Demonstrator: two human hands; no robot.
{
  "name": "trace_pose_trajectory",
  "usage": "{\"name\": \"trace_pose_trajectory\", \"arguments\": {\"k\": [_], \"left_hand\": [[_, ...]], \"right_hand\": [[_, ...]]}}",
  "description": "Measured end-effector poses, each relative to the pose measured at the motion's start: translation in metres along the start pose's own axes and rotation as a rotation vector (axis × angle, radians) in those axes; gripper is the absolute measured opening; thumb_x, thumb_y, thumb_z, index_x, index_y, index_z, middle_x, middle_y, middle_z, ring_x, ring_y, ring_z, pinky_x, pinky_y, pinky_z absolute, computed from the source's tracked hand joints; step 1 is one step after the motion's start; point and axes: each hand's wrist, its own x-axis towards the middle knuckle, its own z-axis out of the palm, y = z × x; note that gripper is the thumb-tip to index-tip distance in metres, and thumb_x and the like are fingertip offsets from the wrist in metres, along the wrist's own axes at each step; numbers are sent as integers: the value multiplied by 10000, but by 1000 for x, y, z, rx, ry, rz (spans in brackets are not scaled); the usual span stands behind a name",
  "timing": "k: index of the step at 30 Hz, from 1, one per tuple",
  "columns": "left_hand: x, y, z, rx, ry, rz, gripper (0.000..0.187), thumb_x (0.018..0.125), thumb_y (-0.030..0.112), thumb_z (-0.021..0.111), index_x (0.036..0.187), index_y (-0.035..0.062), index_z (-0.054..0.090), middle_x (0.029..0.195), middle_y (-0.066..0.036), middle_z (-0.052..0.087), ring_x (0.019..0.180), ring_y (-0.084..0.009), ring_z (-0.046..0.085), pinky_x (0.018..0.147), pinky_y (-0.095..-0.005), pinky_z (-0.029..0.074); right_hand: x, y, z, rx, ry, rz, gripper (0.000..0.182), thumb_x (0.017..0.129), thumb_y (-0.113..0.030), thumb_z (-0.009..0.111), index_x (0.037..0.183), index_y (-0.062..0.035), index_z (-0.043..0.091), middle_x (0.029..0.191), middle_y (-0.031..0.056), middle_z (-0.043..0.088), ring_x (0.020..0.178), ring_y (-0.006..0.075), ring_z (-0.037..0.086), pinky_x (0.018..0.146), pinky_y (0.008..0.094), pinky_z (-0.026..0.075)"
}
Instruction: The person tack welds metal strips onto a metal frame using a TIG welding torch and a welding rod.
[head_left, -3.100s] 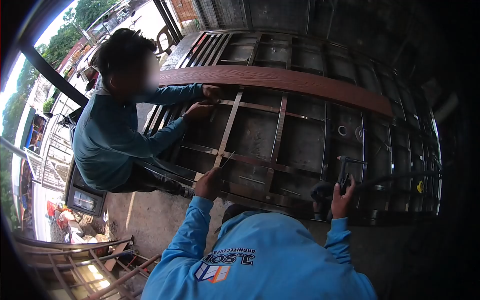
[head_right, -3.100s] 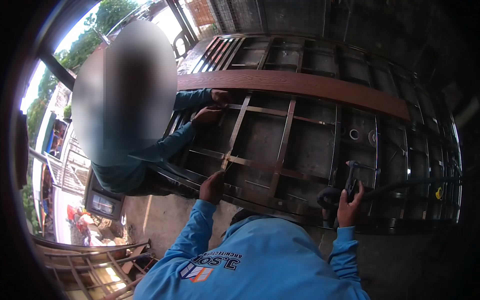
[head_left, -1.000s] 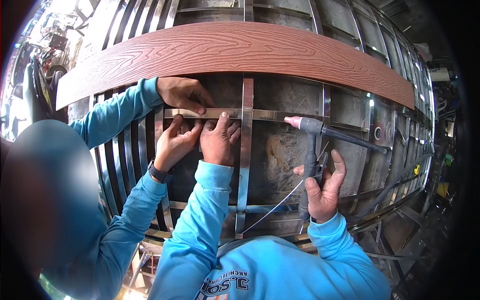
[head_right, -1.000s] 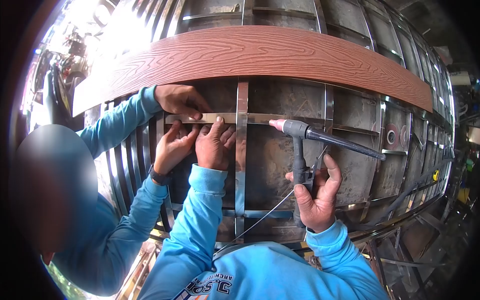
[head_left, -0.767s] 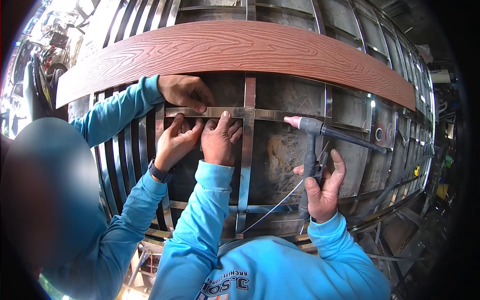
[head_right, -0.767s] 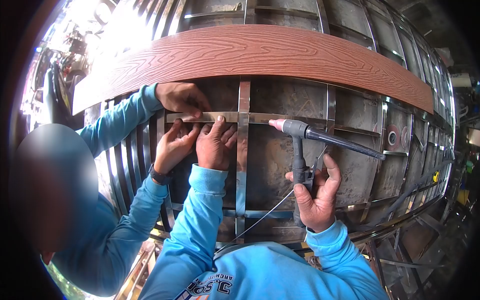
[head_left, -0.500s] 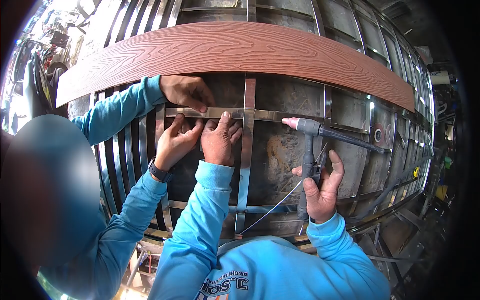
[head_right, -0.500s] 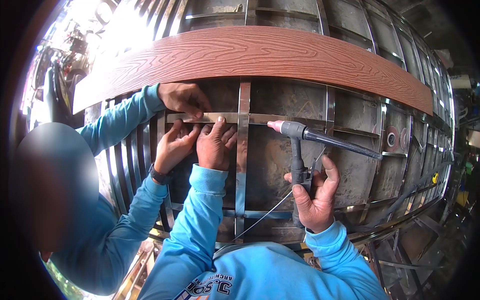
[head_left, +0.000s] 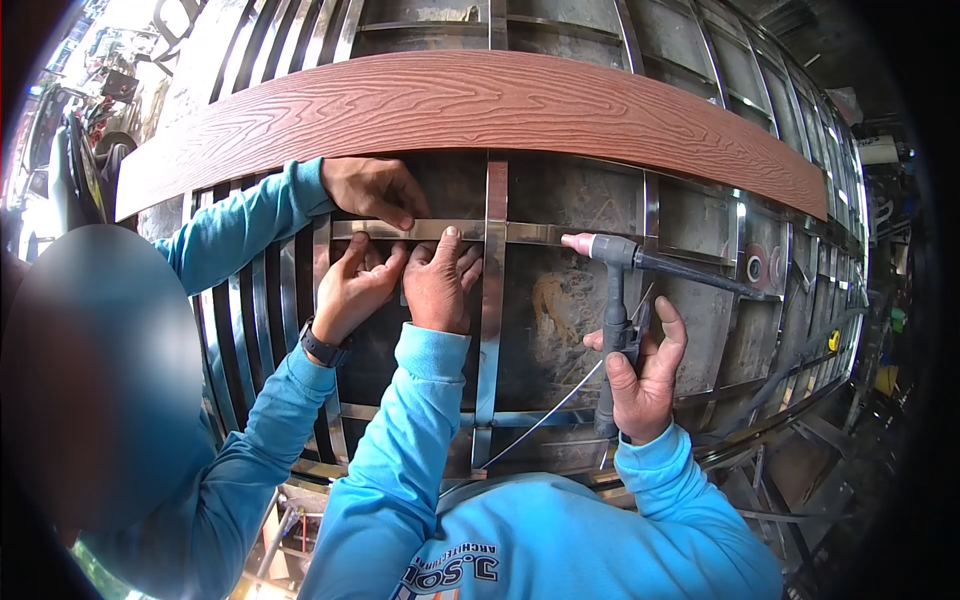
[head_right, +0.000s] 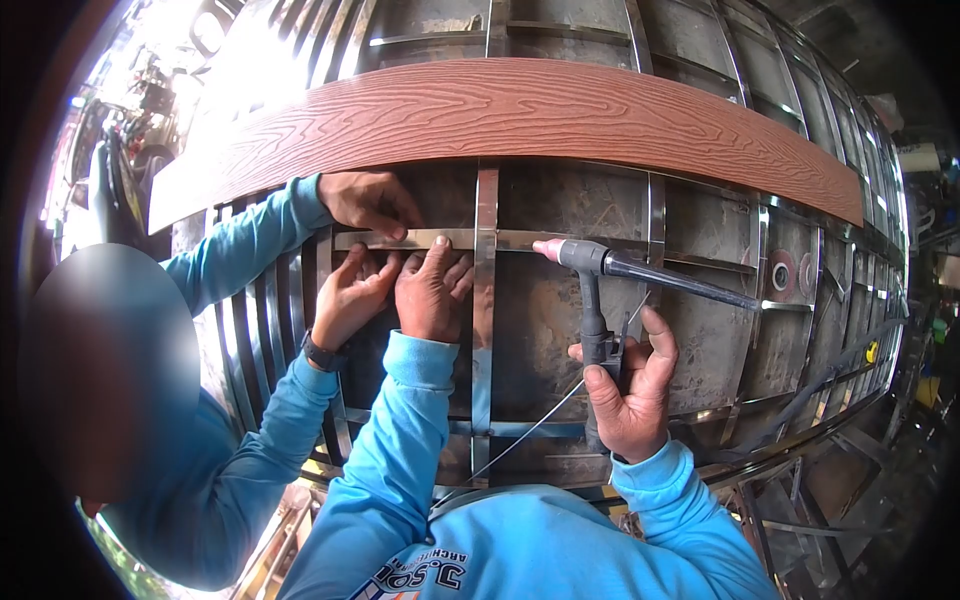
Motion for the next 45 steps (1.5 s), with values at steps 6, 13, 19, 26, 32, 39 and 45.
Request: {"name": "trace_pose_trajectory", "arguments": {"k": [6, 13, 19, 26, 32, 39, 45], "left_hand": [[0, -1, 1, -20, 31, -5, 360, 994, 198, 674, 1230, -33, 531, 1162, -195, 666, 1054, -309, 702, 824, -359, 599], [-5, -2, -3, -57, -5, 13, 319, 994, 201, 666, 1191, -33, 574, 1137, -172, 685, 1039, -289, 700, 855, -346, 575], [-66, -2, -9, 292, 26, 131, 277, 998, 172, 647, 1170, -41, 603, 1008, -123, 719, 897, -187, 706, 752, -290, 557], [-115, 5, 9, 688, -487, 62, 232, 1022, 194, 656, 1111, -20, 667, 877, -14, 664, 785, -75, 581, 697, -236, 482], [-123, -4, 7, 899, -619, 157, 250, 1008, 187, 681, 1148, -19, 658, 949, -70, 715, 867, -109, 645, 747, -287, 534], [-115, -17, -1, 624, -595, -97, 229, 997, 151, 690, 1160, -2, 640, 899, -19, 667, 800, -72, 593, 699, -258, 506], [-116, -7, -24, 822, -351, 109, 61, 985, 36, 616, 1036, 3, 622, 813, 10, 624, 711, -35, 545, 643, -209, 453]], "right_hand": [[0, 1, 1, -6, -8, -21, 783, 1006, -141, 650, 1580, -90, 119, 1111, 189, 666, 1026, 202, 684, 915, 321, 520], [1, -1, 2, -2, -17, -40, 774, 998, -101, 650, 1570, -75, 129, 1128, 198, 656, 1049, 205, 676, 910, 321, 534], [3, -4, 9, -25, -14, -73, 775, 993, -107, 661, 1564, -67, 138, 1128, 195, 655, 1034, 185, 662, 897, 313, 533], [15, 10, 27, -41, 11, -47, 750, 985, -95, 669, 1550, -37, 179, 1155, 178, 651, 1003, 171, 655, 857, 309, 544], [26, 14, 33, -59, -12, -38, 733, 991, -86, 661, 1547, -41, 186, 1183, 185, 652, 1038, 189, 665, 879, 313, 547], [34, 12, 36, 61, -38, -10, 734, 1002, -103, 655, 1558, -52, 178, 1147, 165, 670, 1022, 190, 675, 875, 319, 545], [33, 7, 24, -130, -96, 33, 712, 986, -106, 681, 1551, -57, 250, 1152, 163, 681, 1043, 202, 686, 895, 336, 540]]}}
